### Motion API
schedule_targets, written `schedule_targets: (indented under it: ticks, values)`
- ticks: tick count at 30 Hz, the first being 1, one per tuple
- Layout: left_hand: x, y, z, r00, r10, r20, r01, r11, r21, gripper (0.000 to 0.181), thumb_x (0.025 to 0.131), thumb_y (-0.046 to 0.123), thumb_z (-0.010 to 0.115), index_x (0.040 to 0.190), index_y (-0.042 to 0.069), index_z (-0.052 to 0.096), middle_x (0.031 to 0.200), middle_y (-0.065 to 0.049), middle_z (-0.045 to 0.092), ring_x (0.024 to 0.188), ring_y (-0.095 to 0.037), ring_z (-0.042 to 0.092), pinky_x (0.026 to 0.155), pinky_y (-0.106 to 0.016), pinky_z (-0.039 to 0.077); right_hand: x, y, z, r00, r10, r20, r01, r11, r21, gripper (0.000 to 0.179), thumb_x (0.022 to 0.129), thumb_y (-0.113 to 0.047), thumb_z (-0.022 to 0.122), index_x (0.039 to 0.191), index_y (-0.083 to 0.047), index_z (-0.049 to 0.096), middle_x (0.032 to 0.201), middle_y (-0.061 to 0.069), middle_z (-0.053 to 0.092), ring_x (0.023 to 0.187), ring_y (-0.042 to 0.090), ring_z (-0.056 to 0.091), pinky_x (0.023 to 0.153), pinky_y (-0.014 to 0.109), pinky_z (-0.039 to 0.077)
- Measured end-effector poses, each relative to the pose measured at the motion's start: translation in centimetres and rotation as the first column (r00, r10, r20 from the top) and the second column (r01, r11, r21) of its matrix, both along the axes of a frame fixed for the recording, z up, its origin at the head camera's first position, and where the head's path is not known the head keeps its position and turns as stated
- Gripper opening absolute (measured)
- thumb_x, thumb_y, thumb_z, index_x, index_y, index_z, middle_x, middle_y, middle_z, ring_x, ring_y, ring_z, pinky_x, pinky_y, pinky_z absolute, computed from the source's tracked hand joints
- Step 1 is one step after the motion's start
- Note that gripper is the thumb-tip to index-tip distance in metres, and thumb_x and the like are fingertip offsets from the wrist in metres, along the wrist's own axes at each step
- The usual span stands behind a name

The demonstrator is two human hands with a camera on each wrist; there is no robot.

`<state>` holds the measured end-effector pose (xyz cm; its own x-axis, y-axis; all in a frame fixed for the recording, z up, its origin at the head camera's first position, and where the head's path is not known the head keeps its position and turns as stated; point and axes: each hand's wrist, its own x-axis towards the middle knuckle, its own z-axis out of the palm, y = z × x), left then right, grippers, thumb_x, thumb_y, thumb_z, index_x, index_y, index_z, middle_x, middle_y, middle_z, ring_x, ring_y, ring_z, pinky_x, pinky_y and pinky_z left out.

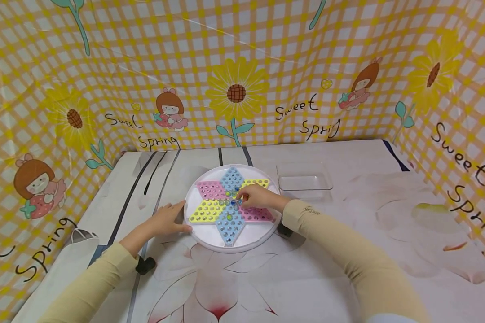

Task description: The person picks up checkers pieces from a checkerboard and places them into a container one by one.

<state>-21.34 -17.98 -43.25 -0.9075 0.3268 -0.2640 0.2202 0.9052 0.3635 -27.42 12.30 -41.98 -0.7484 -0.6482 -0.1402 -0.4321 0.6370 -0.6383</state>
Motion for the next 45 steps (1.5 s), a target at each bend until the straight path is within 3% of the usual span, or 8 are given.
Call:
schedule_targets:
  ticks: [11, 28, 35, 45]
  values:
    - [-0.1, 0.3, 0.2, 0.999, 0.026, -0.02, -0.026, 1.0, -0.001, 0.091, 0.073, 0.045, 0.072, 0.14, -0.001, 0.031, 0.139, -0.022, 0.04, 0.127, -0.048, 0.03, 0.105, -0.058, 0.023, -0.5, -0.3, -0.6, 0.999, -0.049, 0.016, 0.049, 0.998, 0.029, 0.018, 0.081, -0.006, 0.066, 0.098, -0.002, 0.065, 0.073, 0.001, 0.053, 0.066, 0.01, 0.044, 0.06, 0.019, 0.038]
    - [-0.1, 0.4, 0.4, 0.998, 0.055, -0.004, -0.055, 0.998, -0.012, 0.093, 0.072, 0.047, 0.073, 0.141, 0.0, 0.03, 0.138, -0.024, 0.04, 0.126, -0.049, 0.031, 0.102, -0.059, 0.028, -0.9, -0.1, -0.3, 0.998, -0.05, 0.024, 0.051, 0.999, -0.015, 0.015, 0.081, -0.007, 0.066, 0.095, -0.003, 0.064, 0.078, 0.001, 0.055, 0.072, 0.012, 0.046, 0.065, 0.021, 0.041]
    - [-0.3, 0.3, 0.2, 0.999, 0.048, -0.016, -0.048, 0.999, -0.006, 0.093, 0.071, 0.046, 0.073, 0.14, 0.0, 0.031, 0.137, -0.024, 0.041, 0.125, -0.05, 0.032, 0.101, -0.059, 0.03, -0.9, 0.8, 1.0, 0.998, -0.055, -0.042, 0.052, 0.997, -0.064, 0.015, 0.081, -0.007, 0.066, 0.094, -0.001, 0.064, 0.077, 0.002, 0.057, 0.073, 0.014, 0.051, 0.065, 0.024, 0.044]
    - [-0.1, 0.4, 0.1, 0.999, 0.055, -0.003, -0.055, 0.998, 0.01, 0.093, 0.072, 0.045, 0.073, 0.141, 0.001, 0.03, 0.137, -0.024, 0.041, 0.126, -0.049, 0.031, 0.101, -0.059, 0.03, -1.1, 2.6, 3.5, 0.99, -0.139, -0.005, 0.138, 0.985, -0.106, 0.017, 0.085, -0.012, 0.062, 0.1, -0.003, 0.061, 0.087, 0.006, 0.058, 0.073, 0.016, 0.051, 0.06, 0.026, 0.044]
